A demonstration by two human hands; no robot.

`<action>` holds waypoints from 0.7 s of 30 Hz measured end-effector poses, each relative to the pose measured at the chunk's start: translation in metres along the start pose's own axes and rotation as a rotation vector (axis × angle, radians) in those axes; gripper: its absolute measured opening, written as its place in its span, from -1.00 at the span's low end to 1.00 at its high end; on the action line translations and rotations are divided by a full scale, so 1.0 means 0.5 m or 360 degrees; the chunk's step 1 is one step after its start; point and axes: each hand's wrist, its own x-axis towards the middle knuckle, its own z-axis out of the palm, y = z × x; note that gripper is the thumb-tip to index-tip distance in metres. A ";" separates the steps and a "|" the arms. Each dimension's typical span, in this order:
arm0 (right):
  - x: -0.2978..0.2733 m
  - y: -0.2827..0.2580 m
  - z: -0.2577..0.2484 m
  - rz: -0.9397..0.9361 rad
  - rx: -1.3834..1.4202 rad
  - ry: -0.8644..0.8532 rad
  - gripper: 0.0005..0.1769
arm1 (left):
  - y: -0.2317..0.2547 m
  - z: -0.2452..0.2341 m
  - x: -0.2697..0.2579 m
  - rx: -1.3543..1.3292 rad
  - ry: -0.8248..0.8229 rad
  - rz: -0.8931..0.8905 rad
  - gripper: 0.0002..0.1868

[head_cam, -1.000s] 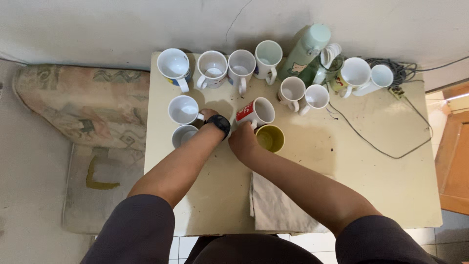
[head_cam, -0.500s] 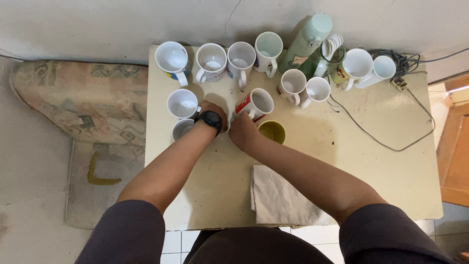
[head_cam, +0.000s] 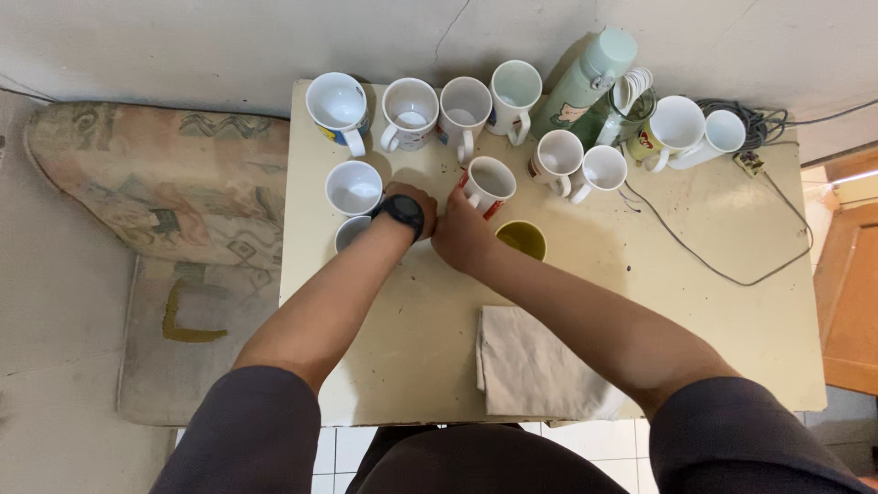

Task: The person removes mugs, a bottle, utensils, a basket of bowls, a boxed set of cups, and glasses from a wooden cupboard and arranges them onto a table by hand.

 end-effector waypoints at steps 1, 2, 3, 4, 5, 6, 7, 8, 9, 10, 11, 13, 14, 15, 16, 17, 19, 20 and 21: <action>-0.008 0.006 -0.011 -0.0010 -0.0052 -0.0056 -0.72 | -0.003 -0.001 0.008 0.0012 -0.0025 0.0020 -0.58; -0.016 0.009 -0.017 -0.0008 -0.0053 -0.0058 -0.72 | -0.004 -0.002 0.012 0.0026 -0.0049 0.0038 -0.58; -0.026 0.012 -0.017 -0.0038 0.0016 -0.0004 -0.73 | -0.001 -0.002 0.011 0.0026 -0.0048 0.0040 -0.58; -0.030 0.016 -0.016 -0.0067 0.0085 0.0052 -0.73 | 0.000 -0.003 0.006 0.0045 -0.0042 0.0029 -0.58; -0.031 0.020 -0.014 -0.0064 0.0085 0.0053 -0.73 | 0.002 -0.007 0.001 0.0063 -0.0036 0.0018 -0.59; -0.030 0.019 -0.011 -0.0102 0.0155 0.0104 -0.72 | 0.002 -0.010 -0.007 0.0066 -0.0039 0.0017 -0.59; -0.029 0.018 -0.007 -0.0140 0.0225 0.0156 -0.71 | -0.001 -0.014 -0.017 0.0077 0.0059 0.0052 -0.60; -0.029 0.017 -0.003 -0.0138 0.0227 0.0158 -0.71 | -0.005 -0.021 -0.027 0.0088 0.0159 0.0087 -0.61; -0.028 0.015 0.001 -0.0163 0.0232 0.0270 -0.72 | -0.011 -0.029 -0.038 0.0092 0.0159 0.0087 -0.61; -0.026 0.015 0.005 -0.0192 0.0238 0.0384 -0.72 | -0.021 -0.037 -0.052 0.0111 0.0297 0.0138 -0.59; -0.025 0.016 0.010 -0.0192 0.0240 0.0388 -0.72 | -0.032 -0.046 -0.067 0.0131 0.0433 0.0191 -0.56; -0.017 0.022 0.019 -0.0243 0.0493 0.0374 -0.70 | -0.067 -0.067 -0.097 0.0195 0.0619 0.0174 -0.70; -0.015 0.024 0.024 -0.0241 0.0499 0.0371 -0.70 | -0.093 -0.079 -0.112 -0.0035 0.0741 0.0157 -0.66; -0.010 0.028 0.029 -0.0238 0.0484 0.0403 -0.71 | -0.118 -0.092 -0.125 -0.0267 0.0860 0.0139 -0.62; -0.005 0.030 0.033 -0.0238 0.0463 0.0438 -0.72 | -0.129 -0.101 -0.138 -0.0268 0.0858 0.0138 -0.62; -0.003 0.028 0.035 -0.0239 0.0464 0.0438 -0.72 | -0.136 -0.111 -0.151 -0.0335 0.0934 -0.0027 -0.47; 0.002 0.030 0.037 -0.0126 0.0559 0.0478 -0.73 | -0.145 -0.137 -0.175 -0.0397 0.1014 -0.0197 -0.29; 0.005 0.024 0.038 -0.0129 0.0563 0.0475 -0.73 | -0.147 -0.145 -0.190 -0.0432 0.0828 -0.0361 -0.08; 0.012 0.016 0.037 -0.0117 0.0603 0.0428 -0.73 | -0.147 -0.150 -0.203 -0.0463 0.0641 -0.0524 0.14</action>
